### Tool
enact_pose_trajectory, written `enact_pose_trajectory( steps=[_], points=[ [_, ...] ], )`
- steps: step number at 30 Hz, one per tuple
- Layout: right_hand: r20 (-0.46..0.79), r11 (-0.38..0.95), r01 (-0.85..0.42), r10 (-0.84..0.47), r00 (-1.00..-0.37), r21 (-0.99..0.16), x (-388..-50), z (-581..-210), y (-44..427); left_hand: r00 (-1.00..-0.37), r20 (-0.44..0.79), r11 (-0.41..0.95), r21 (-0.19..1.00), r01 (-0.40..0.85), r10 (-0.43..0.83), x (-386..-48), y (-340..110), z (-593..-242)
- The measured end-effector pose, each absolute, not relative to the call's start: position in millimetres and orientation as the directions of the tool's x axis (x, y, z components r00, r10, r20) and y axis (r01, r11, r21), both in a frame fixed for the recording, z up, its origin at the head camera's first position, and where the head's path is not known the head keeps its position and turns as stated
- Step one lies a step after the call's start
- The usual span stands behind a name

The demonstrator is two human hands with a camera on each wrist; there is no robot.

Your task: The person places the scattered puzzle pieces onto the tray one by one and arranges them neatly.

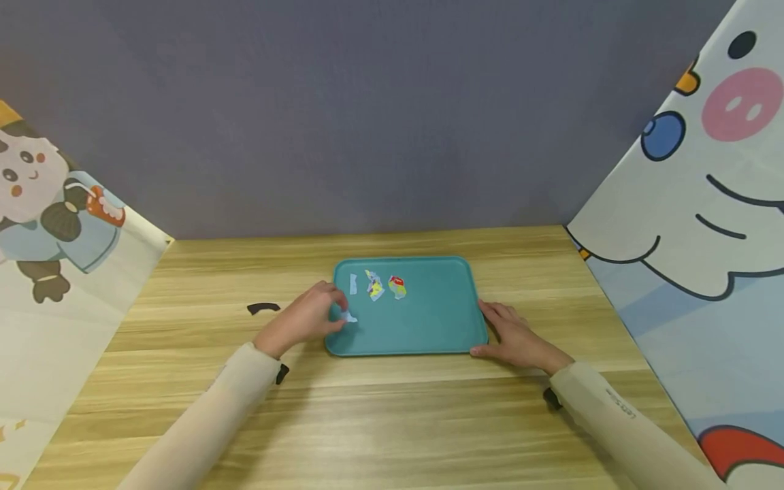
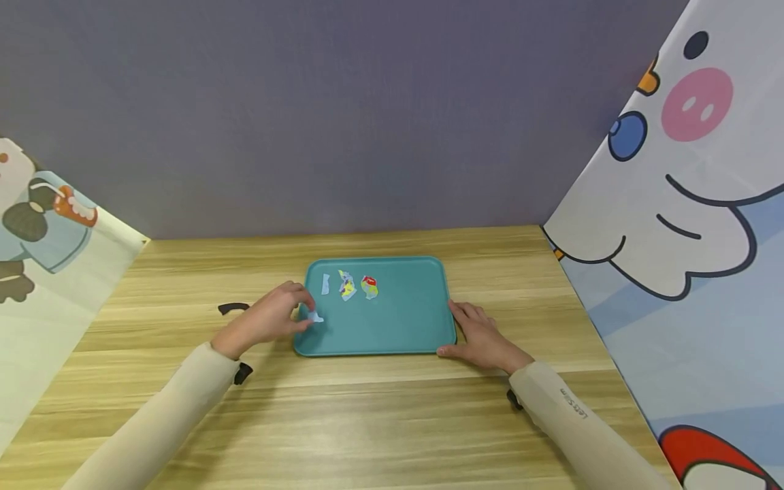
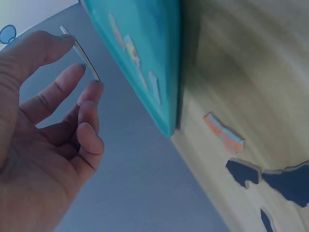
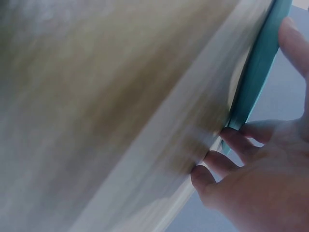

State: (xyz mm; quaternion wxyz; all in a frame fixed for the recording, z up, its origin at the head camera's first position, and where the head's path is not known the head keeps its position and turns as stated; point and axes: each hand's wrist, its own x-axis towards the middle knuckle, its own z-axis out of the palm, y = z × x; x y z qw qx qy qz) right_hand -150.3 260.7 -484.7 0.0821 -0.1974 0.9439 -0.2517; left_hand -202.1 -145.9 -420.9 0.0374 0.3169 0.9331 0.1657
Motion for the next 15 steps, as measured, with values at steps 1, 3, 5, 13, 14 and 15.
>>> enact_pose_trajectory(
  steps=[1, 3, 5, 13, 14, 15],
  points=[
    [-0.055, 0.796, -0.334, -0.416, -0.908, -0.506, -150.6, -484.8, 260.7, -0.793, 0.028, 0.743, 0.329, 0.583, 0.609, -201.9, -145.6, -422.4],
    [-0.058, 0.797, -0.333, -0.416, -0.908, -0.504, -151.1, -484.7, 260.5, -0.782, 0.017, 0.740, 0.312, 0.596, 0.623, -201.5, -145.4, -425.3],
    [-0.058, 0.798, -0.335, -0.418, -0.907, -0.501, -151.5, -485.0, 260.6, -0.773, 0.016, 0.735, 0.297, 0.610, 0.635, -201.3, -145.4, -428.3],
    [-0.060, 0.797, -0.332, -0.416, -0.907, -0.505, -151.4, -483.9, 260.1, -0.765, 0.003, 0.735, 0.275, 0.620, 0.644, -200.4, -145.5, -441.4],
    [-0.061, 0.796, -0.331, -0.417, -0.907, -0.507, -151.3, -483.8, 260.0, -0.763, -0.002, 0.735, 0.270, 0.622, 0.646, -200.5, -145.5, -443.4],
    [-0.062, 0.796, -0.331, -0.416, -0.907, -0.506, -151.3, -483.9, 260.1, -0.764, -0.007, 0.738, 0.267, 0.620, 0.645, -200.5, -145.4, -445.1]
  ],
)
